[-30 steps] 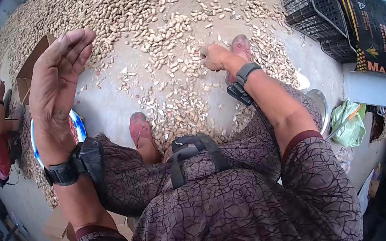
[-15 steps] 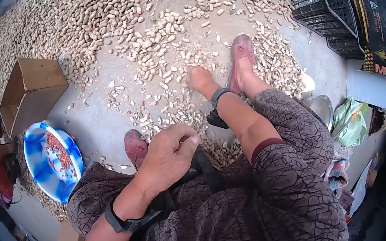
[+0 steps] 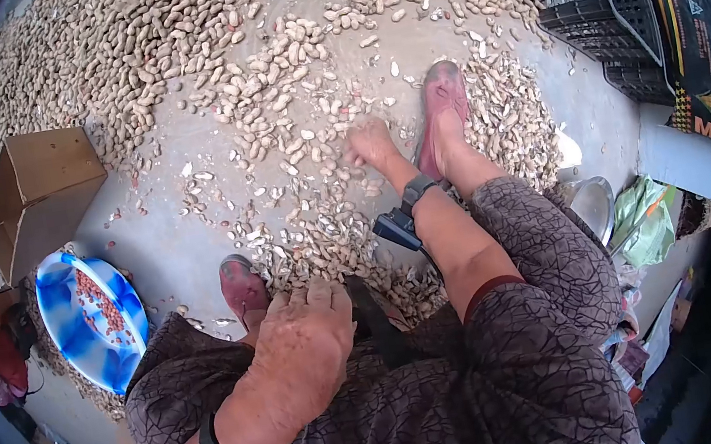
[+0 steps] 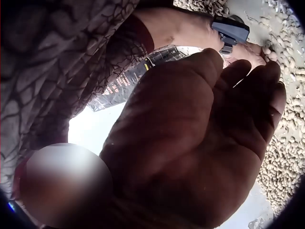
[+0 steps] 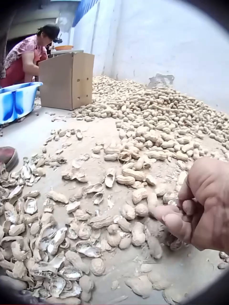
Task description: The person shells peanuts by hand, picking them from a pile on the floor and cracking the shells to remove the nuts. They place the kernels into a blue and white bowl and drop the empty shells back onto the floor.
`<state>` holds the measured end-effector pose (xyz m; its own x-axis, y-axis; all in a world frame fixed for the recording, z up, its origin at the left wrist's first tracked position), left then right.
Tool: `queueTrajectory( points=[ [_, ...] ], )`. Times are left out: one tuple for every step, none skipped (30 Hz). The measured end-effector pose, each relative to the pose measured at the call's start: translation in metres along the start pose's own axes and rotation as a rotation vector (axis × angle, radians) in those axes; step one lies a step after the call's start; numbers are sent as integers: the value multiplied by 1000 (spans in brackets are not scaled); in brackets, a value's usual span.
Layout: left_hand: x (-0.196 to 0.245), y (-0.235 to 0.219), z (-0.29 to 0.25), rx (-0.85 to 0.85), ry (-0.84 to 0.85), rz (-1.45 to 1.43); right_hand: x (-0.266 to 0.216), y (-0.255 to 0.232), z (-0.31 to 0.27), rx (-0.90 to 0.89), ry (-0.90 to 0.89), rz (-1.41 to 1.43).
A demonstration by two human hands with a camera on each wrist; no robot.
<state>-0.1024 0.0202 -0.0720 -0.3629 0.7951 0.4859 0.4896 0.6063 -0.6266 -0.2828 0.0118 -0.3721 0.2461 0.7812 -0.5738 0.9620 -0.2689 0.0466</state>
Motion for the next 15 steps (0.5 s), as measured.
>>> queueTrajectory(
  points=[
    [0, 1, 0, -3, 4, -6, -10, -16, 14, 79, -229, -388],
    [-1, -1, -1, 10, -19, 25, -24, -14, 14, 155, -462, -776],
    [-3, -3, -2, 23, -43, 58, -30, -10, 9, 152, -461, -777],
    [-4, -3, -2, 23, -44, 57, -45, -6, -4, 217, -471, -789],
    [-5, -4, -2, 29, -52, 76, -60, -2, -17, 282, -482, -801],
    [-6, -4, -2, 35, -60, 96, -65, 4, -23, 281, -482, -802],
    [-7, -4, -2, 36, -62, 95, -65, 14, -24, 260, -405, -987],
    [-8, -3, -1, 27, -75, 109, -63, 22, -22, 235, -324, -1170],
    [-10, -2, -1, 17, -88, 123, -60, 22, -17, 231, -325, -1171],
    [-10, -2, -1, 15, -92, 119, -56, 23, -11, 250, -356, -1190],
    [-11, -3, -2, 13, -100, 138, -50, 23, -7, 268, -386, -1208],
    [-11, -2, -3, 12, -108, 159, -45, 24, -5, 263, -385, -1210],
    [-11, -1, -4, 12, -109, 157, -40, 26, -4, 229, -394, -1237],
    [-10, -1, -5, 32, -98, 170, -37, 27, -2, 197, -404, -1264],
    [-9, -1, -6, 53, -87, 182, -38, 27, -3, 195, -406, -1267]
  ],
)
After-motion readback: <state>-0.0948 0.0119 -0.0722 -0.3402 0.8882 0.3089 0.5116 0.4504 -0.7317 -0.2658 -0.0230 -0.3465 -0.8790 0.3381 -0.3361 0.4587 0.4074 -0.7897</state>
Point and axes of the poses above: each hand's wrist, its own z-axis towards the middle knuckle, its own y-axis out of the palm, x = y × z, the point moved 8 cm from there along z, towards the middle knuckle, and after that the axes turned 14 degrees about -x, right-handed, at the moved point
